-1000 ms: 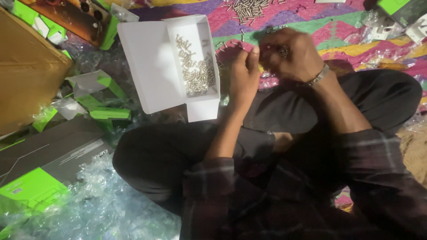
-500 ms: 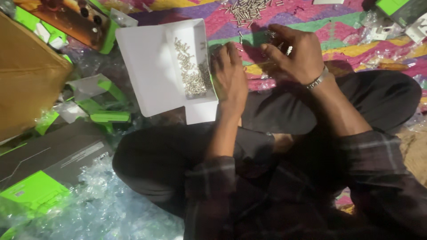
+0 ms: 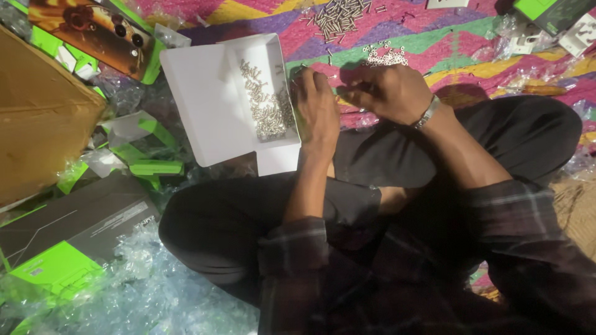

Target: The person sits on a mat on the floor and sorts small metal screws from a pile, picking them up by hand and placing them into an open white box. They continue picking and transferring the fasteners one at a time throughout the episode.

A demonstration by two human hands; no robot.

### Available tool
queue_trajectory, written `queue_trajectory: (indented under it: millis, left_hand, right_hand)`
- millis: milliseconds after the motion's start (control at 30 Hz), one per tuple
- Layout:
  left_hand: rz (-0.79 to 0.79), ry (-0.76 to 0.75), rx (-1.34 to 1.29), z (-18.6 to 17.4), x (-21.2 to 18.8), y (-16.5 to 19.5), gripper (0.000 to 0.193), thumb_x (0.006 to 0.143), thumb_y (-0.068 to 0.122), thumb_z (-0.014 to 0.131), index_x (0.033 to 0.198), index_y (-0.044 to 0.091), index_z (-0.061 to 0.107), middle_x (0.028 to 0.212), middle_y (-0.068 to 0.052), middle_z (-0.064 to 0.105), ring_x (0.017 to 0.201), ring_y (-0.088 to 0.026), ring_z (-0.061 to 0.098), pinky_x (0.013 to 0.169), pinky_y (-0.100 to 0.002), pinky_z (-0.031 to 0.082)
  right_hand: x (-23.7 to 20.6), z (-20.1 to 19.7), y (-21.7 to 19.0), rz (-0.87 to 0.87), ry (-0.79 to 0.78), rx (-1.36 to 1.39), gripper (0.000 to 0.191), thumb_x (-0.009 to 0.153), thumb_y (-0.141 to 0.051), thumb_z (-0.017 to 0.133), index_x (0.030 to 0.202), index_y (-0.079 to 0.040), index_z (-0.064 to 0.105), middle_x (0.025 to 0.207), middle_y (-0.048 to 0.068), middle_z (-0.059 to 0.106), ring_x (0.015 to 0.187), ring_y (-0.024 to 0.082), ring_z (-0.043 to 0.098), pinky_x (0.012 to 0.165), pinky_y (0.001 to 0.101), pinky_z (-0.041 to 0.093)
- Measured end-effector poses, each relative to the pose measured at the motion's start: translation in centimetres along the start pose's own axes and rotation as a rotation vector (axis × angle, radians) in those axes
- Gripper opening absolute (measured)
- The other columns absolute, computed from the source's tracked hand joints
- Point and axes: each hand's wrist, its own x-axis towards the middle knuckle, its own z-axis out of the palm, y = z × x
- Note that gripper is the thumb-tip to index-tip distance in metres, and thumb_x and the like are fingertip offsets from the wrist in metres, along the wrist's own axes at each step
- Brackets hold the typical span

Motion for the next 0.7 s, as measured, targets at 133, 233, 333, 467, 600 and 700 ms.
queue_trajectory:
  millis: [133, 233, 333, 467, 600, 700]
  left_hand:
    - [-0.137, -0.097, -0.339, 0.7, 0.2, 0.8, 0.014, 0.096, 0.006, 0.066, 0.106, -0.001, 0.061, 0.115, -0.02, 0.062, 0.082, -0.037, 0.069, 0.072, -0.045, 0.056]
    - [-0.025, 0.019, -0.547, 1.4, 0.2, 1.0, 0.012, 0.097, 0.013, 0.067, 0.105, 0.004, 0.064, 0.102, -0.013, 0.069, 0.085, -0.031, 0.072, 0.075, -0.042, 0.056]
    - [-0.264, -0.199, -0.713, 1.9, 0.2, 0.8, 0.019, 0.102, 0.021, 0.064, 0.105, 0.002, 0.067, 0.096, -0.014, 0.073, 0.074, -0.022, 0.075, 0.067, -0.036, 0.058]
    - [-0.3, -0.239, -0.901, 2.4, 0.1, 0.8, 0.024, 0.102, 0.021, 0.061, 0.115, 0.001, 0.063, 0.1, -0.014, 0.07, 0.077, -0.017, 0.068, 0.067, -0.033, 0.059]
    - [-0.275, -0.246, -0.879, 2.3, 0.2, 0.8, 0.021, 0.103, 0.02, 0.061, 0.115, 0.002, 0.063, 0.097, -0.014, 0.072, 0.075, -0.021, 0.071, 0.068, -0.035, 0.057]
    - [-0.146, -0.105, -0.7, 1.8, 0.2, 0.8, 0.014, 0.104, 0.017, 0.063, 0.108, 0.004, 0.065, 0.093, -0.016, 0.074, 0.08, -0.029, 0.073, 0.071, -0.04, 0.055]
  right_hand:
    - [0.3, 0.2, 0.7, -0.077, 0.03, 0.107, 0.04, 0.094, -0.018, 0.075, 0.133, -0.008, 0.07, 0.1, 0.013, 0.077, 0.081, 0.026, 0.076, 0.071, 0.0374, 0.058]
    - [0.3, 0.5, 1.5, -0.042, 0.069, 0.121, 0.039, 0.09, -0.003, 0.074, 0.129, -0.005, 0.072, 0.096, 0.017, 0.074, 0.075, 0.027, 0.073, 0.067, 0.0364, 0.057]
    - [0.2, 0.5, 2.5, -0.187, 0.088, 0.076, 0.043, 0.084, 0.004, 0.074, 0.127, -0.003, 0.077, 0.099, 0.017, 0.076, 0.079, 0.028, 0.073, 0.071, 0.035, 0.057]
    - [0.1, 0.6, 3.1, -0.155, 0.152, 0.202, 0.021, 0.089, -0.002, 0.078, 0.11, 0.0, 0.076, 0.105, 0.015, 0.076, 0.086, 0.024, 0.076, 0.075, 0.0321, 0.06]
    - [0.0, 0.4, 2.5, -0.044, 0.126, 0.207, 0.015, 0.091, -0.008, 0.081, 0.104, -0.001, 0.077, 0.094, 0.015, 0.076, 0.078, 0.023, 0.076, 0.069, 0.0331, 0.058]
    - [0.1, 0.2, 2.0, -0.062, 0.091, 0.192, 0.03, 0.086, -0.009, 0.08, 0.112, 0.002, 0.074, 0.089, 0.017, 0.074, 0.075, 0.026, 0.074, 0.066, 0.035, 0.057]
